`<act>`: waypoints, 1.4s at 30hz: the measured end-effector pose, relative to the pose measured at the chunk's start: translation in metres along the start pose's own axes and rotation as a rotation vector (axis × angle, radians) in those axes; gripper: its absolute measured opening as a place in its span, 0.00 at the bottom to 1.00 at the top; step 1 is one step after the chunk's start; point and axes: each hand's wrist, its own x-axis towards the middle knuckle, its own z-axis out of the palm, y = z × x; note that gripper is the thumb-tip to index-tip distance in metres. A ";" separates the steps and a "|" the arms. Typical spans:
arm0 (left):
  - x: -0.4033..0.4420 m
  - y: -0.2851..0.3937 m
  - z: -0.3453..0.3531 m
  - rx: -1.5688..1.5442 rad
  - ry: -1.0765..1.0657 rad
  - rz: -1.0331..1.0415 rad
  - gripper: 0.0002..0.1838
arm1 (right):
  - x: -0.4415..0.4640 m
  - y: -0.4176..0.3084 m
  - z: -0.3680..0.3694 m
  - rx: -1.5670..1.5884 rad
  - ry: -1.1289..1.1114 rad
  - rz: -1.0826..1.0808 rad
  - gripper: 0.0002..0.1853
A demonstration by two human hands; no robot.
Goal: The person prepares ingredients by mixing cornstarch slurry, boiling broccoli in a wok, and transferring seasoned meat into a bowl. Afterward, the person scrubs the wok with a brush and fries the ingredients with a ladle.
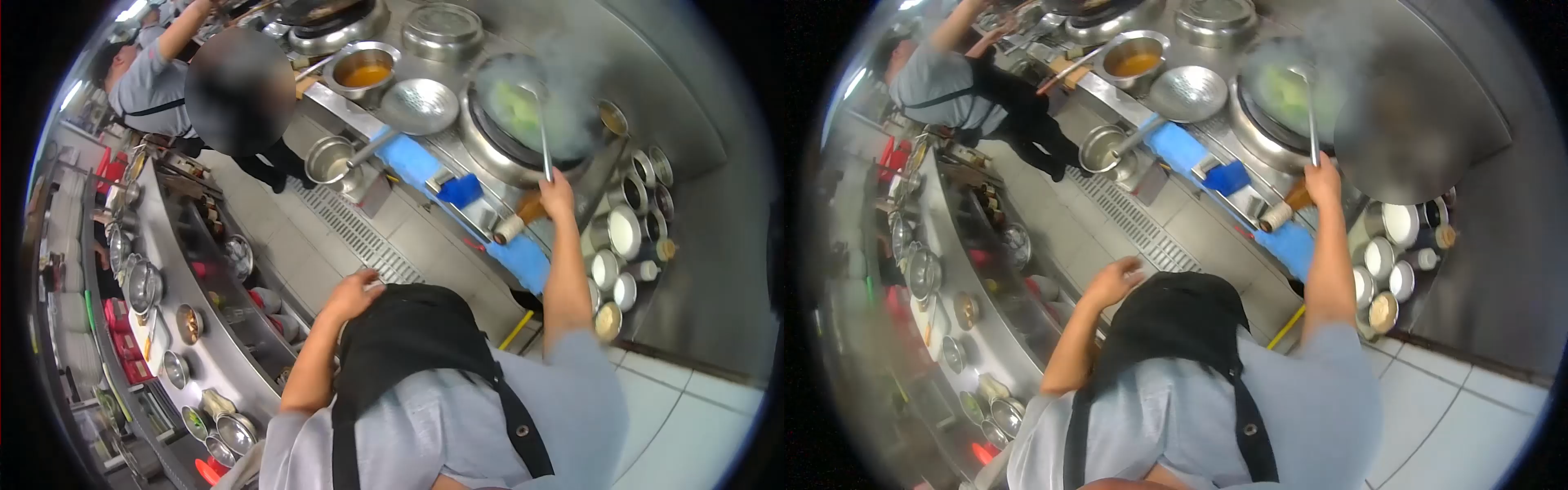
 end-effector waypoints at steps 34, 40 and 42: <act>0.339 0.149 0.024 0.095 -0.384 0.638 0.28 | -0.033 -0.102 -0.006 -0.075 0.013 0.127 0.34; 0.303 0.095 -0.056 -1.312 -0.579 -0.202 0.28 | -0.072 -0.075 -0.007 0.551 0.189 0.349 0.33; 0.286 0.095 -0.066 -1.376 -0.536 -0.240 0.29 | -0.067 -0.070 -0.004 0.567 0.239 0.515 0.34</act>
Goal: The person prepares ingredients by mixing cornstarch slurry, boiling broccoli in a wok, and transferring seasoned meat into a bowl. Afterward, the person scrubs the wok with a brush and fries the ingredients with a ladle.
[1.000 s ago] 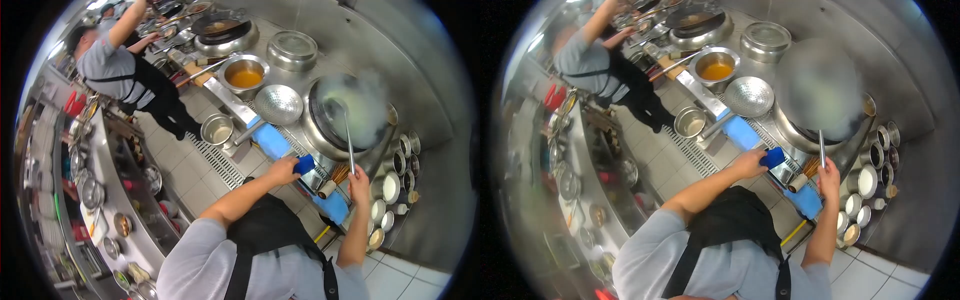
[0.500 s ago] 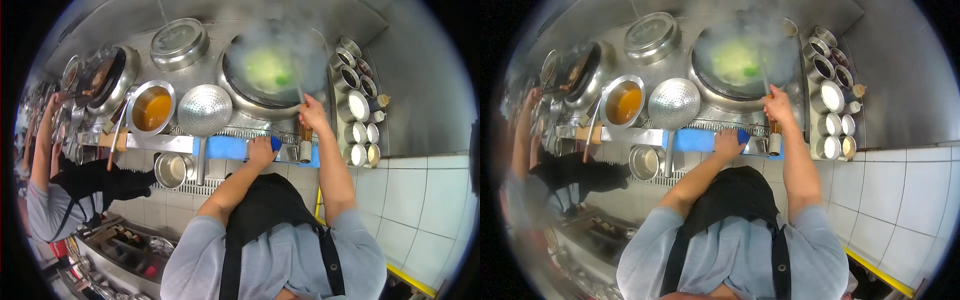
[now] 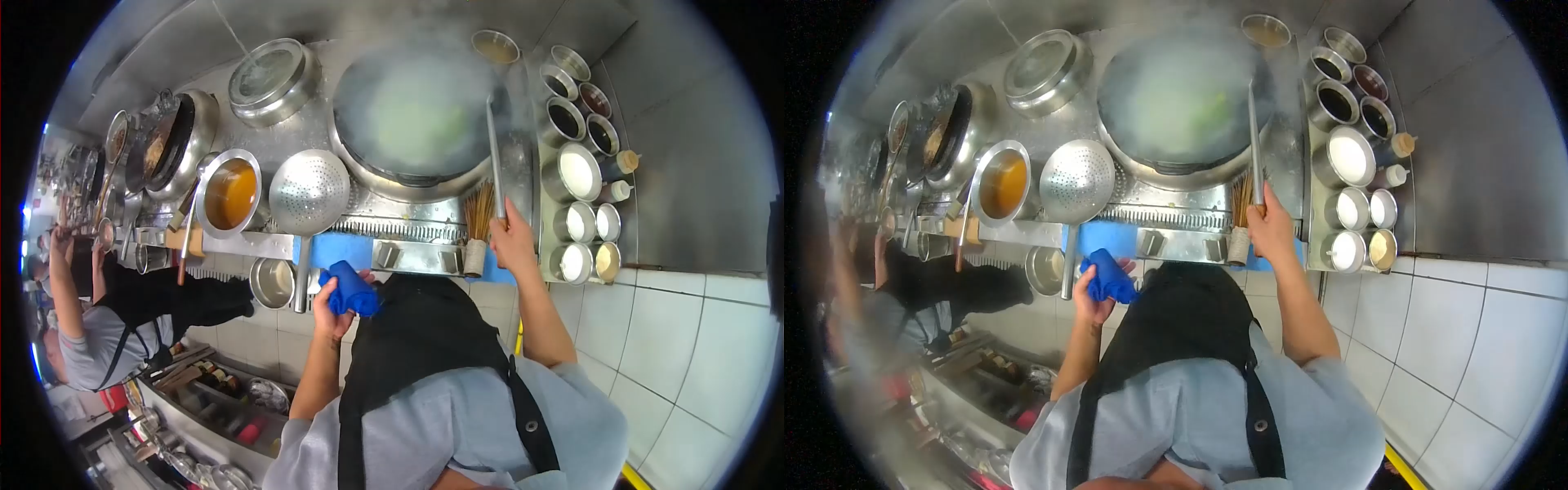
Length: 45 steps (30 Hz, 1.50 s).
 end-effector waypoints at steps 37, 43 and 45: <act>0.160 0.003 0.180 0.414 0.110 0.109 0.32 | -0.014 0.017 -0.046 0.009 -0.336 -0.013 0.36; 0.219 -0.004 0.163 0.361 0.147 -0.051 0.14 | -0.046 0.068 -0.031 -0.074 -0.189 -0.123 0.34; 0.229 -0.008 0.155 0.337 0.106 -0.068 0.12 | -0.048 0.089 -0.036 -0.019 -0.185 -0.117 0.34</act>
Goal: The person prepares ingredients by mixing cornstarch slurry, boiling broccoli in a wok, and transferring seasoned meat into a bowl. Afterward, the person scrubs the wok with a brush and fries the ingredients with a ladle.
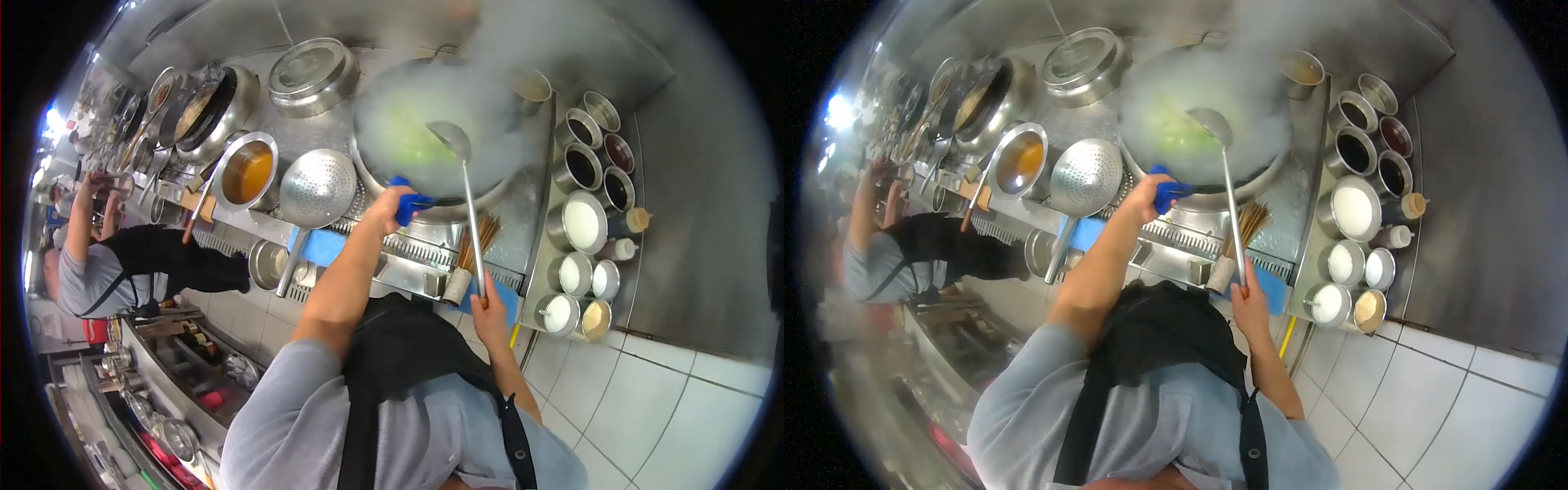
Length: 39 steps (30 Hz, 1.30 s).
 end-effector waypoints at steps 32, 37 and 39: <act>-0.212 -0.029 -0.247 -0.262 -0.379 -0.250 0.10 | -0.003 -0.374 0.136 -0.953 0.002 0.003 0.34; -0.210 -0.030 -0.273 -0.350 -0.403 -0.320 0.10 | 0.017 -0.406 0.170 -1.137 -0.045 -0.130 0.33; -0.214 -0.024 -0.272 -0.490 -0.518 -0.343 0.14 | 0.030 -0.422 0.175 -1.274 -0.065 -0.196 0.34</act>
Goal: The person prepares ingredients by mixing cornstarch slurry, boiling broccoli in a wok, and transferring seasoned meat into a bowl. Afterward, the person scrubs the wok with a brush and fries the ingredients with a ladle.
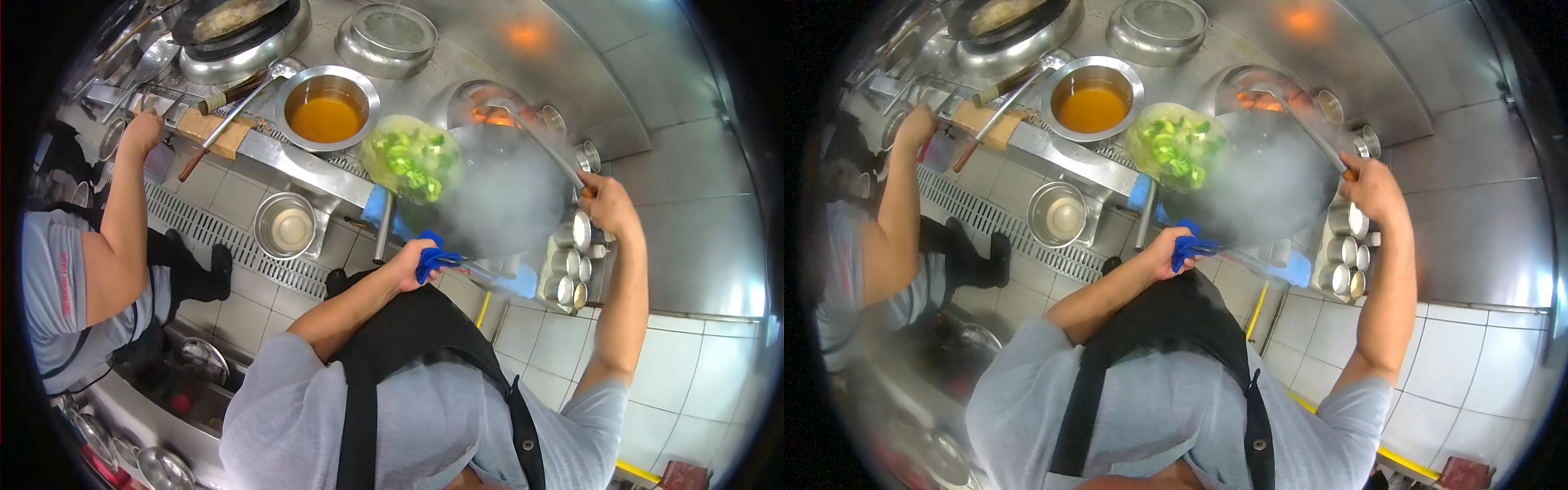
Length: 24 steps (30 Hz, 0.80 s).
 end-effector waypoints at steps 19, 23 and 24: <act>0.062 0.007 0.040 0.034 -0.357 -0.138 0.30 | -0.047 -0.045 -0.118 -0.366 0.184 0.010 0.26; 0.125 0.023 0.055 0.327 -0.115 -0.037 0.17 | -0.032 0.137 -0.006 0.181 0.334 0.086 0.12; 0.144 0.027 0.062 0.409 -0.011 0.078 0.15 | -0.039 0.138 0.047 0.177 0.544 0.119 0.08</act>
